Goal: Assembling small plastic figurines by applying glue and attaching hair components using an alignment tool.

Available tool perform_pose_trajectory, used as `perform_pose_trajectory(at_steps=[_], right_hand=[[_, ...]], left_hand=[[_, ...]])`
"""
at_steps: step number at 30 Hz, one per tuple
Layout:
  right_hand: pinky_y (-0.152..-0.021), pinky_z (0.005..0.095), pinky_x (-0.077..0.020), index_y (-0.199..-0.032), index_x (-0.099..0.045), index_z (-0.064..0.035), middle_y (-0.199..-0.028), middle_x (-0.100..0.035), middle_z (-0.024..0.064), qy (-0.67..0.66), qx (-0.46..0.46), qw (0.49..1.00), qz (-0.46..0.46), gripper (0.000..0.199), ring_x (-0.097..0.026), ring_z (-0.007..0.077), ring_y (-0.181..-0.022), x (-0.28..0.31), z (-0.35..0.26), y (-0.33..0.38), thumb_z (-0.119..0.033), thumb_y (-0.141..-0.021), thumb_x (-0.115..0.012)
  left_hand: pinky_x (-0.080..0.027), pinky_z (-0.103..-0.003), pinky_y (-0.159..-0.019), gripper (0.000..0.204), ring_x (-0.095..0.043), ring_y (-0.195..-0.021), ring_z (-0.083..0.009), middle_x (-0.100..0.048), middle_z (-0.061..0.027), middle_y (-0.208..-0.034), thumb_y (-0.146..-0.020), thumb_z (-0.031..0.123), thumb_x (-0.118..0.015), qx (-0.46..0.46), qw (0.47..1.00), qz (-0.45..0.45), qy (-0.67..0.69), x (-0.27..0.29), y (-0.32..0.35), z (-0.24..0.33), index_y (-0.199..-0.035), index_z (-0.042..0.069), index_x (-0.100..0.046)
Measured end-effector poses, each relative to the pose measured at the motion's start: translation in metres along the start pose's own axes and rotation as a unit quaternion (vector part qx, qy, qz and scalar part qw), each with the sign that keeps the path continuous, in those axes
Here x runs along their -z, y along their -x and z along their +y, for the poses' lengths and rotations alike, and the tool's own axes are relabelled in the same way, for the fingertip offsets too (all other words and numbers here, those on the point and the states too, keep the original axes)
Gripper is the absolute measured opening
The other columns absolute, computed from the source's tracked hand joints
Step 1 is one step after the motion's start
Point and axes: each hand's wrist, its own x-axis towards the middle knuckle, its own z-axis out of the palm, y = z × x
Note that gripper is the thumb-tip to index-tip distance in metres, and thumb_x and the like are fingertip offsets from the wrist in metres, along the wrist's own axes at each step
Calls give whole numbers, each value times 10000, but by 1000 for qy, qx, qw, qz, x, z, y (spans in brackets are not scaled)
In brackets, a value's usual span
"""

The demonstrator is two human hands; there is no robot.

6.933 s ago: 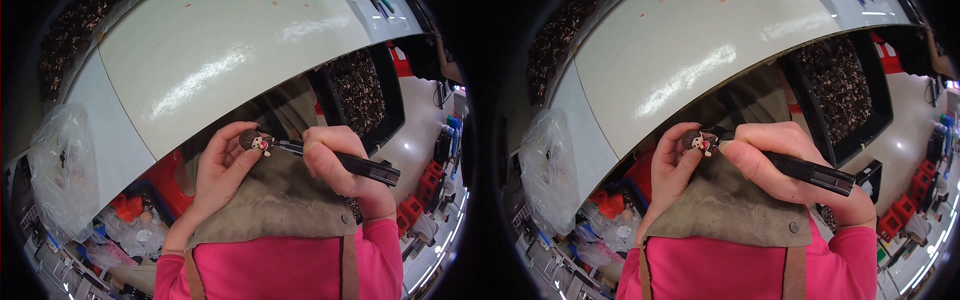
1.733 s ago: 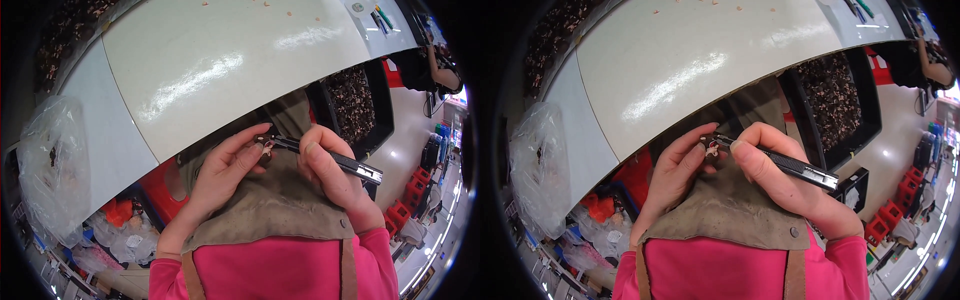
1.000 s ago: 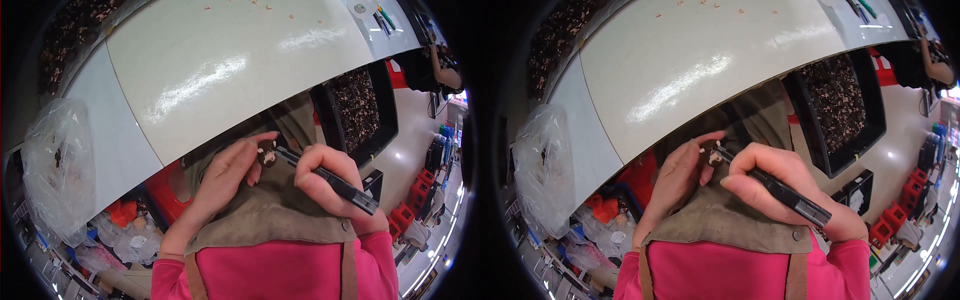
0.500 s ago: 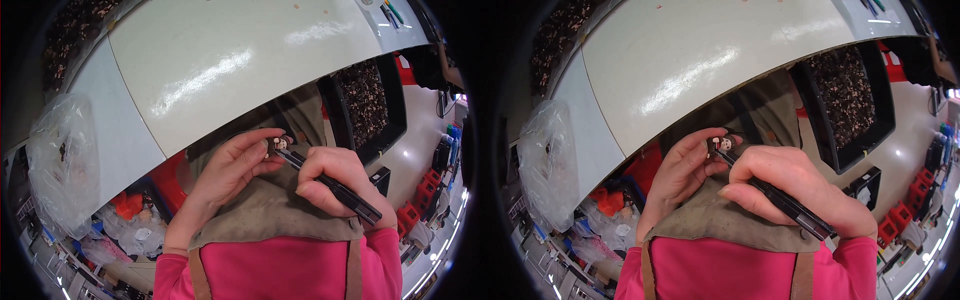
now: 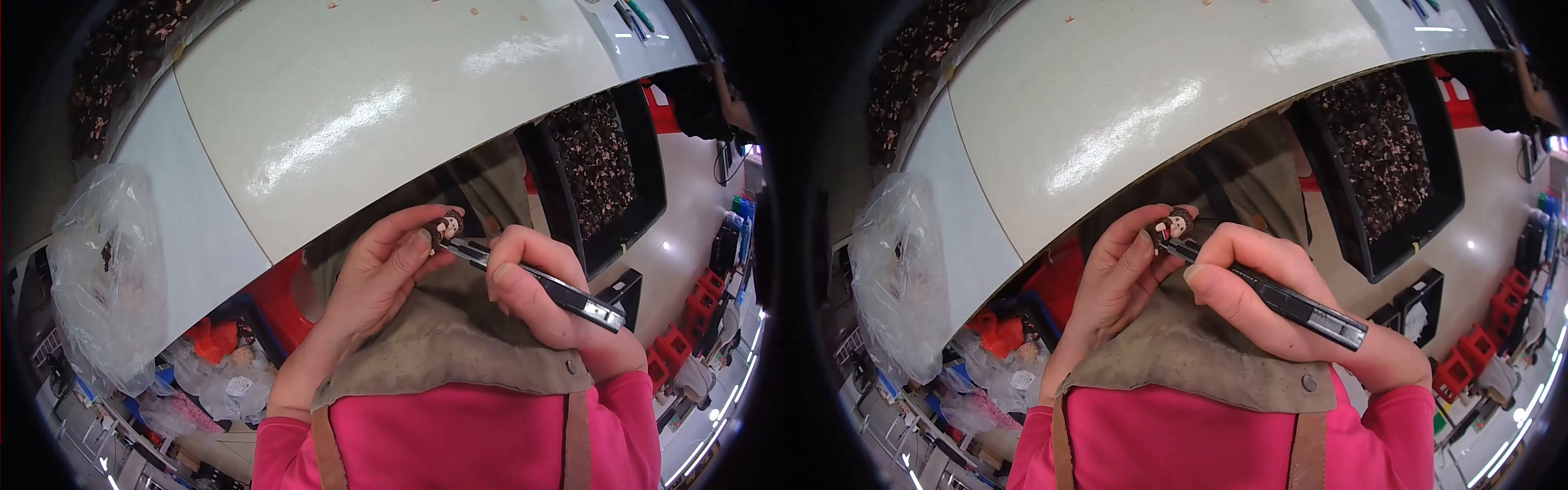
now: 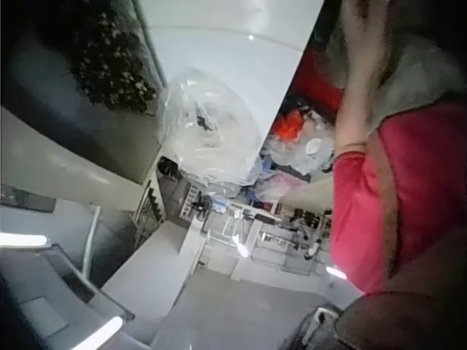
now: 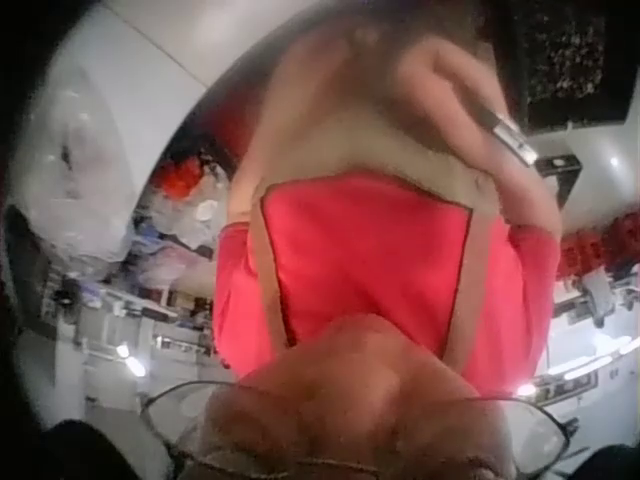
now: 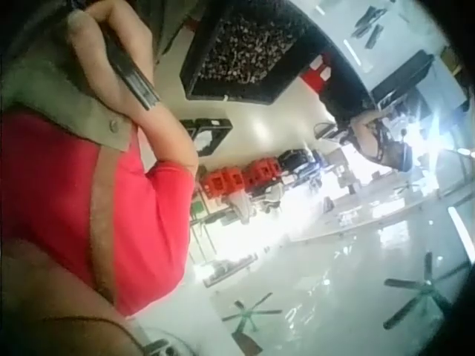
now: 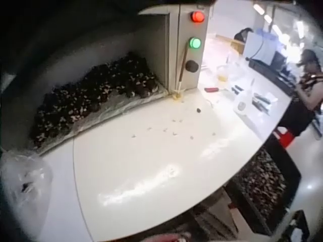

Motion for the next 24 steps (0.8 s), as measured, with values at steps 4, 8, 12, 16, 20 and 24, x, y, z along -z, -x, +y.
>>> perform_pose_trajectory(at_steps=[4, 8, 12, 16, 20, 24], right_hand=[[-556, 203, -339, -763, -478, -57, -642, -480, -12, -53, -43, 998, 14, 250, -421, 60, -571, 0, 0, 2, -271, -886, -517], [-529, 247, -358, -740, -513, -52, -640, -510, 16, 43, 42, 998, -6, 226, -462, 115, -554, 4, 0, 0, -240, -851, -574], [-493, 308, -367, -699, -549, -51, -620, -525, 48, 146, 126, 980, -55, 202, -496, 208, -536, 8, -9, -3, -207, -787, -643], [-485, 319, -366, -693, -549, -55, -601, -511, 54, 204, 163, 961, -89, 201, -491, 236, -526, 9, -10, -4, -210, -769, -652], [-485, 326, -370, -692, -550, -55, -601, -514, 59, 194, 140, 967, -83, 204, -500, 243, -527, 9, -8, -4, -216, -770, -647], [-496, 316, -385, -687, -548, -51, -610, -526, 58, 180, 131, 972, -68, 198, -518, 240, -542, 8, -4, -4, -204, -780, -633]], left_hand=[[-444, -276, -931, 322, -491, -1135, -141, -470, -85, -1284, -938, 131, -462, -8, 1000, -5, -3, -3, 0, 1, -1252, 62, -450], [-473, -260, -831, 409, -559, -985, -142, -524, -128, -1197, -911, 269, -522, -16, 1000, 19, 14, -12, -1, 2, -1244, 40, -459], [-469, -223, -737, 447, -560, -854, -99, -585, -83, -1055, -910, 287, -523, 108, 980, -99, 136, 13, -14, 11, -1254, 12, -449], [-451, -190, -667, 436, -542, -792, -68, -593, -34, -938, -910, 242, -529, 128, 985, -106, 46, 7, -10, 15, -1264, 3, -445], [-447, -188, -683, 427, -546, -824, -71, -585, -37, -936, -906, 217, -536, 97, 992, -37, -69, 2, -6, 19, -1265, 4, -447], [-449, -197, -716, 434, -551, -854, -82, -583, -47, -952, -900, 214, -545, 73, 993, -47, -78, 4, -6, 18, -1268, 7, -445]])
